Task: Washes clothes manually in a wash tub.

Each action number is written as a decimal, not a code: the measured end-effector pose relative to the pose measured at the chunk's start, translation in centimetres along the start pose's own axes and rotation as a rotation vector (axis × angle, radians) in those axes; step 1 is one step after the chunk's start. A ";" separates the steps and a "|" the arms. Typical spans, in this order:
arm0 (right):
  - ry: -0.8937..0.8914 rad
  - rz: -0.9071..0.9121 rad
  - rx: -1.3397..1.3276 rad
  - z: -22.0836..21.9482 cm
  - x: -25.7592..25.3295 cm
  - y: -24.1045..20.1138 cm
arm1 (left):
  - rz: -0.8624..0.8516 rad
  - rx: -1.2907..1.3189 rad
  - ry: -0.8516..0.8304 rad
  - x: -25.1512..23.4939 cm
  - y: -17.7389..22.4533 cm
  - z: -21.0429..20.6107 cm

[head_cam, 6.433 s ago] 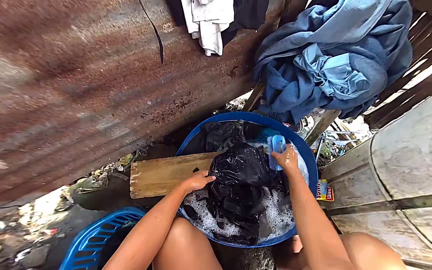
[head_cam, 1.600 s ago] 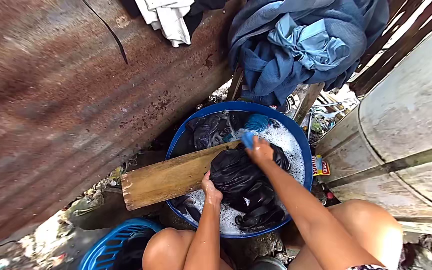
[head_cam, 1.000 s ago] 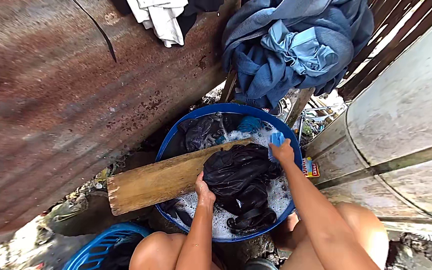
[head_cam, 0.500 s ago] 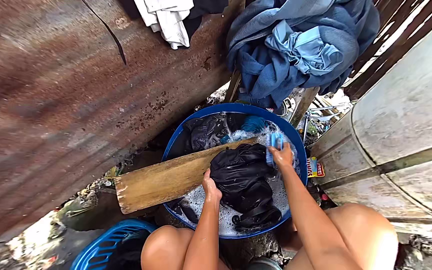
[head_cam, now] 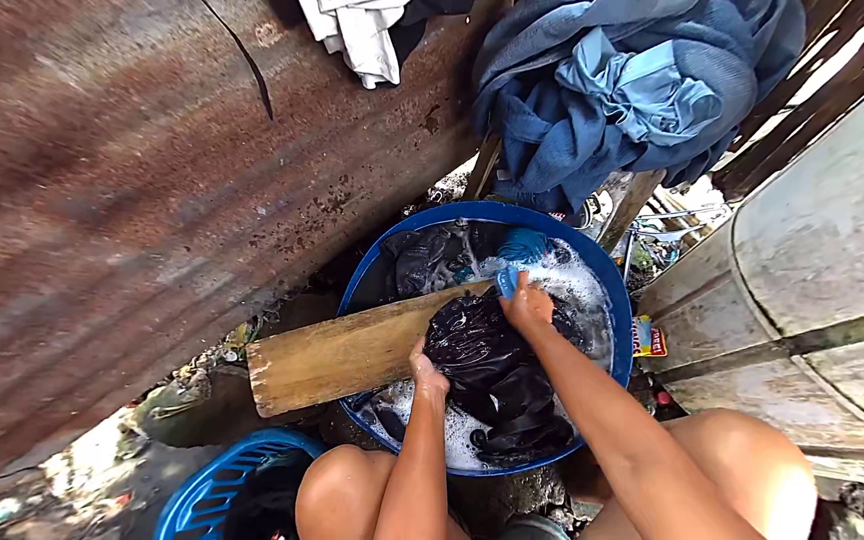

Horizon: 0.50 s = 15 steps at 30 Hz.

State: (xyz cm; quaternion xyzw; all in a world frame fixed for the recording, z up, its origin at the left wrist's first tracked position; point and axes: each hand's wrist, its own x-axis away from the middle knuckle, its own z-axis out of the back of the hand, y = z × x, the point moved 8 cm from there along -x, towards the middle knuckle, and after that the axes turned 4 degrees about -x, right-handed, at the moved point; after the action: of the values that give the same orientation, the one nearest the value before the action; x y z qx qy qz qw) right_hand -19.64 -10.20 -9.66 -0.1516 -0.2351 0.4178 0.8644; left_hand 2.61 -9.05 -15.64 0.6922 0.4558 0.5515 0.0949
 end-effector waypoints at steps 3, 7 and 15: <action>-0.181 0.208 -0.079 -4.0 6.6 -6.6 | -0.053 -0.004 -0.029 -0.5 -0.5 0.0; -0.288 0.300 -0.004 -4.5 7.1 -7.1 | -0.055 -0.026 -0.009 -0.1 -0.3 0.6; -0.248 0.259 -0.132 -5.6 8.7 -8.8 | -0.219 -0.170 -0.070 -1.3 -0.3 0.9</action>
State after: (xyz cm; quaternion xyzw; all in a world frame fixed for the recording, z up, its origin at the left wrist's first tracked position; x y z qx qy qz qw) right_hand -6.18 -8.98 -7.94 -0.1844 -0.3451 0.5247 0.7560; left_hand 3.21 -9.47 -17.04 0.6464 0.4767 0.5500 0.2289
